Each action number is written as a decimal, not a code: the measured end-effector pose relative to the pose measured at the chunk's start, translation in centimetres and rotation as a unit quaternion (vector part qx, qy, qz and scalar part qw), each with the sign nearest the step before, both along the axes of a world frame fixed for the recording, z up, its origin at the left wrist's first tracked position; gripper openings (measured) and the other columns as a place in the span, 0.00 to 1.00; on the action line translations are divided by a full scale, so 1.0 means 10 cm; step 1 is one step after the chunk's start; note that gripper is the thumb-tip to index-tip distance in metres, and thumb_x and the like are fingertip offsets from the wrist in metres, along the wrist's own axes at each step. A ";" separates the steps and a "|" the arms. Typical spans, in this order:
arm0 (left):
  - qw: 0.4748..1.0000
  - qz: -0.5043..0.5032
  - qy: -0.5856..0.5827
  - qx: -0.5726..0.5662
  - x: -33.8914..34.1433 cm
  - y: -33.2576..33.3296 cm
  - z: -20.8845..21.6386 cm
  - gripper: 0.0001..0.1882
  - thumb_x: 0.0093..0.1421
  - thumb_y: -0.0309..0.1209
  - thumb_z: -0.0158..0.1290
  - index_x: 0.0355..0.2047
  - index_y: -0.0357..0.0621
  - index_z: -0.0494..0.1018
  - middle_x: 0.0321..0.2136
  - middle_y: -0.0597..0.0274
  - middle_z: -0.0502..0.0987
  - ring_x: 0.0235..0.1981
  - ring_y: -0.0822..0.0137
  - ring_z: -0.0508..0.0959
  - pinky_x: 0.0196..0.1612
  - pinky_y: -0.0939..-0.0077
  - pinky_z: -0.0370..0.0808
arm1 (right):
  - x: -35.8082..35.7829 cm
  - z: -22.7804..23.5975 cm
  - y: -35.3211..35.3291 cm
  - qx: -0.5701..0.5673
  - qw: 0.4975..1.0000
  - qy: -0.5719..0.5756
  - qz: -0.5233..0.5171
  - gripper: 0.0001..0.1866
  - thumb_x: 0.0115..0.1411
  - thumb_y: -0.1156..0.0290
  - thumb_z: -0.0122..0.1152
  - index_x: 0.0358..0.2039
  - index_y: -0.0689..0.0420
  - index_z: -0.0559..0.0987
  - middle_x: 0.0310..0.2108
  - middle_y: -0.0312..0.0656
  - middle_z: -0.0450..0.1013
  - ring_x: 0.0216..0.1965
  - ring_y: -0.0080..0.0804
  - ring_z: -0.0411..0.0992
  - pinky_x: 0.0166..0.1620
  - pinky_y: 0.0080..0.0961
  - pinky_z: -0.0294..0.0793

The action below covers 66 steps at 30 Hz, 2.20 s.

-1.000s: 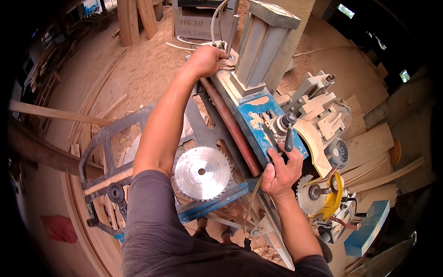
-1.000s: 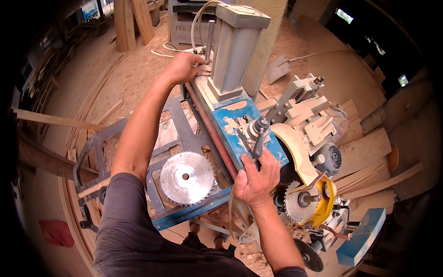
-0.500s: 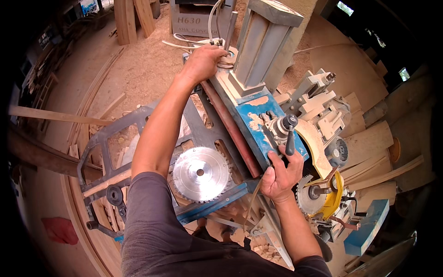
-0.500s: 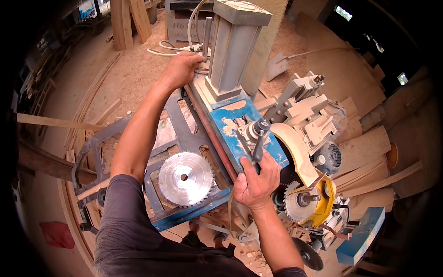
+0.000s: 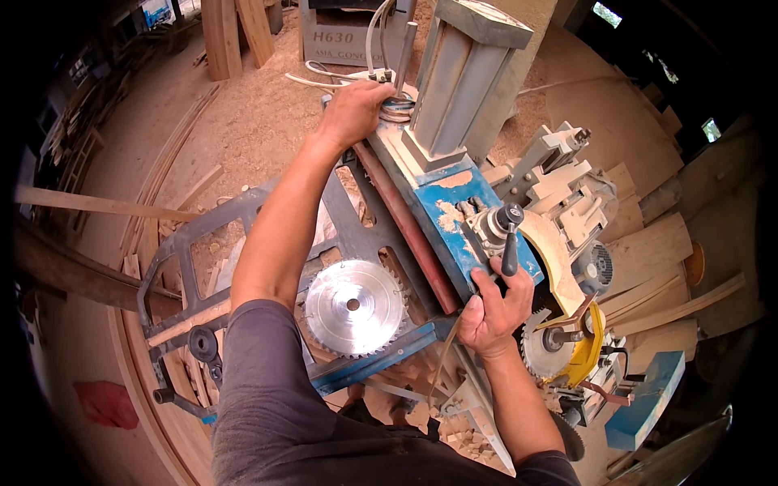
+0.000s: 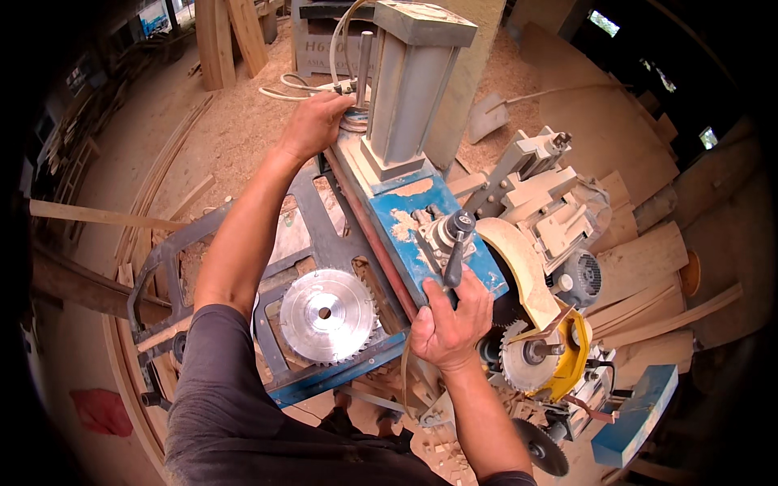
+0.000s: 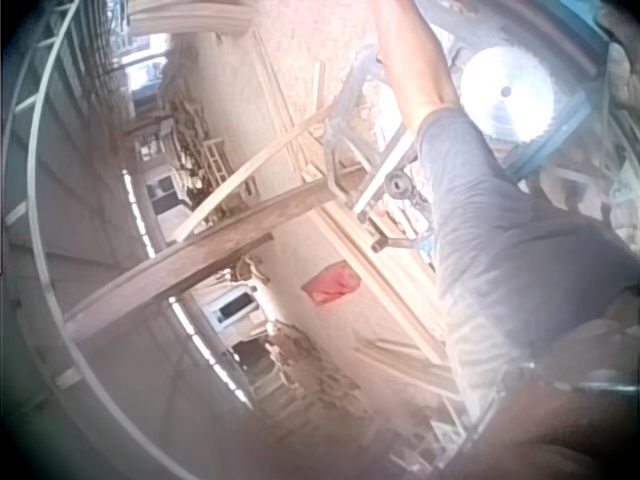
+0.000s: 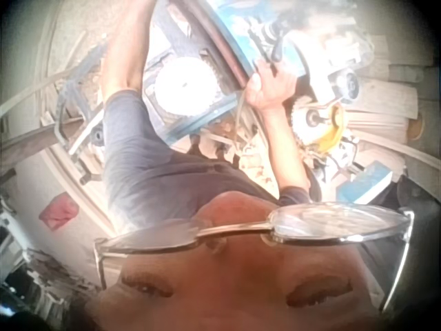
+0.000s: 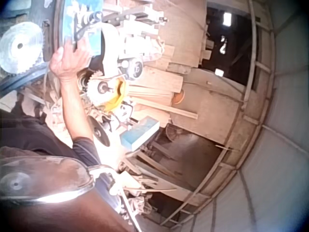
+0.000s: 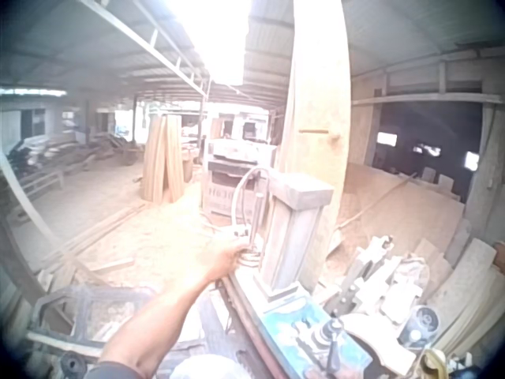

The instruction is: The person removes a circular saw blade from a woodworking machine, places it on a metal frame, and then reinstalls it using a wrench. The person also handles a small piece of wood and a power cord during the process.

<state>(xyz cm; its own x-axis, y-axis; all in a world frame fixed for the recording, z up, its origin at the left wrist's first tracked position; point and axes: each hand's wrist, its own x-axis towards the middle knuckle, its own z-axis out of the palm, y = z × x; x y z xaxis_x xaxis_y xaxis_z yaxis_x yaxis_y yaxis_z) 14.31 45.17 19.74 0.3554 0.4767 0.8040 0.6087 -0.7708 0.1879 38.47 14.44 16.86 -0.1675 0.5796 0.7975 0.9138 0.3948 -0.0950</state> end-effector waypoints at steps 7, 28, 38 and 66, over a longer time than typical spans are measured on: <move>0.997 0.022 0.074 -0.031 -0.02 0.02 0.00 0.11 0.54 0.20 0.51 0.34 0.42 0.81 0.33 0.57 0.75 0.42 0.53 0.77 0.44 0.60 0.75 | -0.01 0.00 0.00 0.001 1.000 0.000 0.002 0.18 0.58 0.60 0.49 0.38 0.58 0.83 0.45 0.53 0.72 0.48 0.54 0.73 0.48 0.43 0.69; 0.966 0.002 0.237 -0.102 -0.05 0.08 0.27 0.05 0.55 0.23 0.50 0.29 0.33 0.75 0.36 0.48 0.74 0.43 0.47 0.76 0.45 0.56 0.73 | -0.01 0.00 0.00 0.000 1.000 -0.003 -0.001 0.18 0.59 0.60 0.49 0.38 0.57 0.83 0.46 0.53 0.72 0.48 0.53 0.73 0.48 0.43 0.69; 0.992 0.017 0.116 -0.042 -0.03 0.08 0.21 0.10 0.56 0.23 0.53 0.39 0.37 0.79 0.39 0.50 0.77 0.43 0.47 0.78 0.45 0.58 0.76 | 0.01 -0.01 -0.01 -0.002 1.000 -0.001 0.002 0.18 0.59 0.60 0.49 0.38 0.57 0.83 0.47 0.54 0.71 0.49 0.54 0.73 0.48 0.43 0.69; 0.916 0.104 -0.329 0.207 0.07 -0.07 1.14 0.12 0.52 0.19 0.50 0.34 0.36 0.83 0.30 0.44 0.81 0.35 0.49 0.82 0.42 0.63 0.77 | 0.02 -0.02 0.00 0.016 1.000 0.002 0.016 0.18 0.57 0.61 0.50 0.38 0.59 0.82 0.47 0.54 0.72 0.49 0.54 0.72 0.47 0.44 0.69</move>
<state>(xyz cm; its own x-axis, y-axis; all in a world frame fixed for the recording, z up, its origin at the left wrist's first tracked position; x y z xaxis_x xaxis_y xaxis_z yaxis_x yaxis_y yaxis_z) 15.04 44.47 31.18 -0.3344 0.0850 0.9386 0.6106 -0.7391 0.2845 38.62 14.44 16.66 -0.1827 0.5487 0.8158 0.9003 0.4269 -0.0855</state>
